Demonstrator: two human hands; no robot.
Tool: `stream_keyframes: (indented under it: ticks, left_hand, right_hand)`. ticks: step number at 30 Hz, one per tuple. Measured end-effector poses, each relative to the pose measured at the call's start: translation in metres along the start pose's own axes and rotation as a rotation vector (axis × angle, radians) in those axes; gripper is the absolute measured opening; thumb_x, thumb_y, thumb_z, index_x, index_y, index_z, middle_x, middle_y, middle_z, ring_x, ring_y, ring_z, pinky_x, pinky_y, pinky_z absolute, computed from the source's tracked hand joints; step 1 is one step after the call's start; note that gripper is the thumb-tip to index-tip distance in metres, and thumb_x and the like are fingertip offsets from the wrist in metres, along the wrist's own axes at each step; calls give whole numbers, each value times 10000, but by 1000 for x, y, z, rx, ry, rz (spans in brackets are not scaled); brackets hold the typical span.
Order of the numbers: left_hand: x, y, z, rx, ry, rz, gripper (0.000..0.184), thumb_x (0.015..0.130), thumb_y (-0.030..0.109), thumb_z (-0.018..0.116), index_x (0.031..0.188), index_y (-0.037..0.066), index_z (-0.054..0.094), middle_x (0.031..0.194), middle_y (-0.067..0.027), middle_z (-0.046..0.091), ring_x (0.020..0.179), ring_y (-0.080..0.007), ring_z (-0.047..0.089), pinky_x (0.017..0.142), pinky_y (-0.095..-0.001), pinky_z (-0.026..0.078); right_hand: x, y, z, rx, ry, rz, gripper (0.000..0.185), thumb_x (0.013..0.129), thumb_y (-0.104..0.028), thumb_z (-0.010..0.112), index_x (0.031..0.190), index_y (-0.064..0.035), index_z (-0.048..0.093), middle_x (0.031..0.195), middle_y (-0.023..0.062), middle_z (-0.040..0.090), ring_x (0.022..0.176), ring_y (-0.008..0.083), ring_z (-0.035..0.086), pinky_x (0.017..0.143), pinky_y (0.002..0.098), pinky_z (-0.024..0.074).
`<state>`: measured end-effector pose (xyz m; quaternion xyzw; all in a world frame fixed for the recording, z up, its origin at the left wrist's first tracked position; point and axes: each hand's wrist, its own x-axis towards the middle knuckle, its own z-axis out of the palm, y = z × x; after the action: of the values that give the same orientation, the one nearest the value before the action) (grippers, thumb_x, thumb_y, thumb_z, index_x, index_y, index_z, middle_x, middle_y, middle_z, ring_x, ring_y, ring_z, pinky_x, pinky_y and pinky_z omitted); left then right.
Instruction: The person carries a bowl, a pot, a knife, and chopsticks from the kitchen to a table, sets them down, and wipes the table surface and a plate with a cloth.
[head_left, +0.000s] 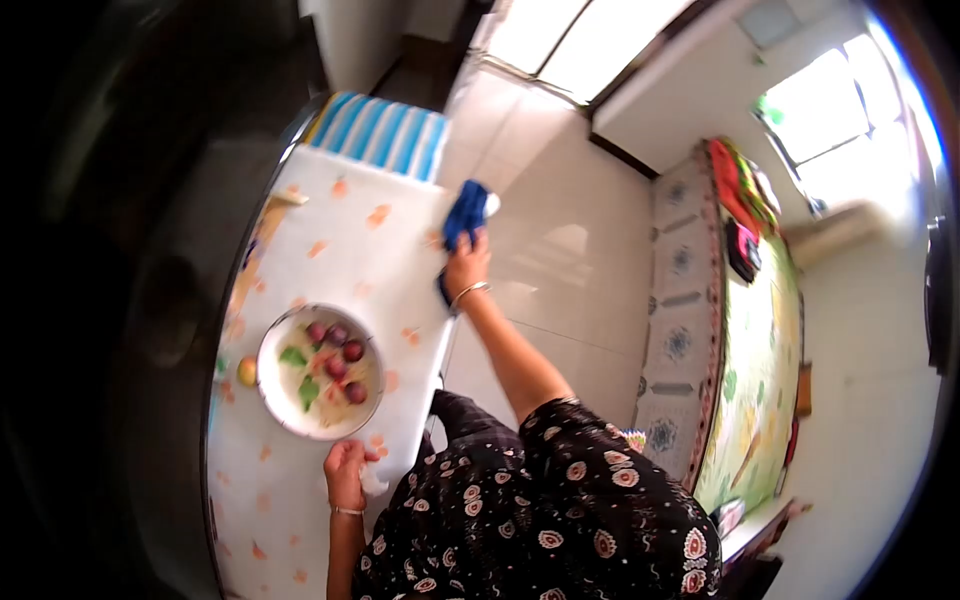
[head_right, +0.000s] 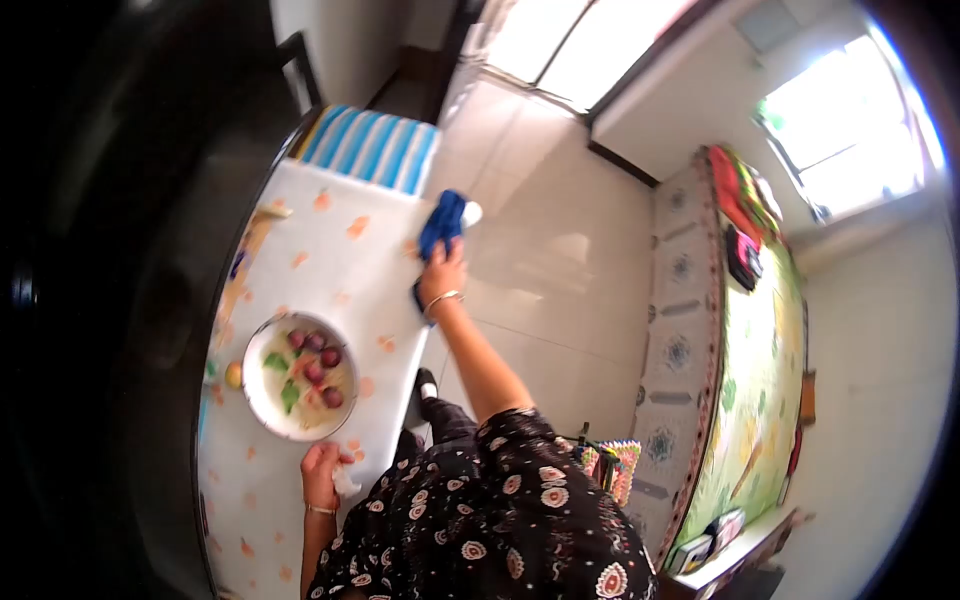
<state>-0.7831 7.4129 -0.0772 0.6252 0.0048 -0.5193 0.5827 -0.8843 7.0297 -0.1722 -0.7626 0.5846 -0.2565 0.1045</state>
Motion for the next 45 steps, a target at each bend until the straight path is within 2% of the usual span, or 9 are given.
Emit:
stream_keyframes:
  ticks: [2,7,12,21,25,30,34,38,45]
  left_hand:
    - [3,-1,11,55,-55,13,143,843,147,575,854,7,549,699,-100,611,592,-126,535,557,-242,416]
    - [12,9,54,139,-152,-93,148,854,152,557,868,5,549,675,-127,619,533,-127,527,507,-232,406]
    - [25,11,109,198,-290,-191,167,869,185,547,868,18,543,675,-125,626,533,-119,528,505,-222,398]
    - [64,21,255,23,-455,-218,302,890,285,537,940,-12,555,776,-164,629,539,-112,516,499,-227,427]
    - [78,24,307,-74,-631,-265,371,859,297,586,1051,-14,528,888,-142,626,722,-169,605,639,-280,524]
    - [103,37,351,-39,-754,-331,412,726,53,650,1097,-36,494,1075,-156,576,921,-222,593,861,-355,483]
    - [141,57,385,-51,-725,-363,270,721,-24,595,987,-64,569,1121,-183,572,949,-229,596,872,-358,475]
    - [180,87,426,24,-812,-367,233,783,-9,550,1005,-77,557,1124,-158,571,938,-205,600,861,-333,480]
    - [218,131,497,416,-1053,-457,284,821,44,555,1092,-38,542,1066,-79,591,938,-131,573,871,-251,435]
  right_hand:
    - [-25,-5,-1,118,70,-42,454,780,11,454,1233,5,423,1328,307,280,1126,481,390,957,488,355]
    - [-75,-2,-29,175,-209,-13,552,789,-34,476,1320,-31,324,1292,343,293,1112,506,386,958,478,354]
    - [-101,42,-95,352,-588,-82,470,774,-100,560,1228,-132,441,964,221,521,839,415,551,746,446,472]
    - [-86,206,-168,428,-491,289,295,792,-211,542,1051,-78,586,902,198,625,857,359,591,774,425,473]
    - [-50,249,-181,381,-459,372,285,795,-181,535,1039,-43,582,885,183,628,818,344,607,735,390,485]
    - [7,275,-167,572,-359,552,301,815,-205,533,1076,-61,575,859,197,622,786,335,615,719,385,489]
    - [58,283,-164,495,-278,449,309,791,-200,553,1058,-45,564,863,217,615,820,369,589,741,424,466]
    - [99,286,-175,430,-296,542,286,820,-200,545,1072,-67,578,846,181,632,769,290,623,699,368,485]
    - [158,302,-183,518,-198,691,314,799,-217,525,1079,-85,578,907,176,630,824,319,612,734,375,481]
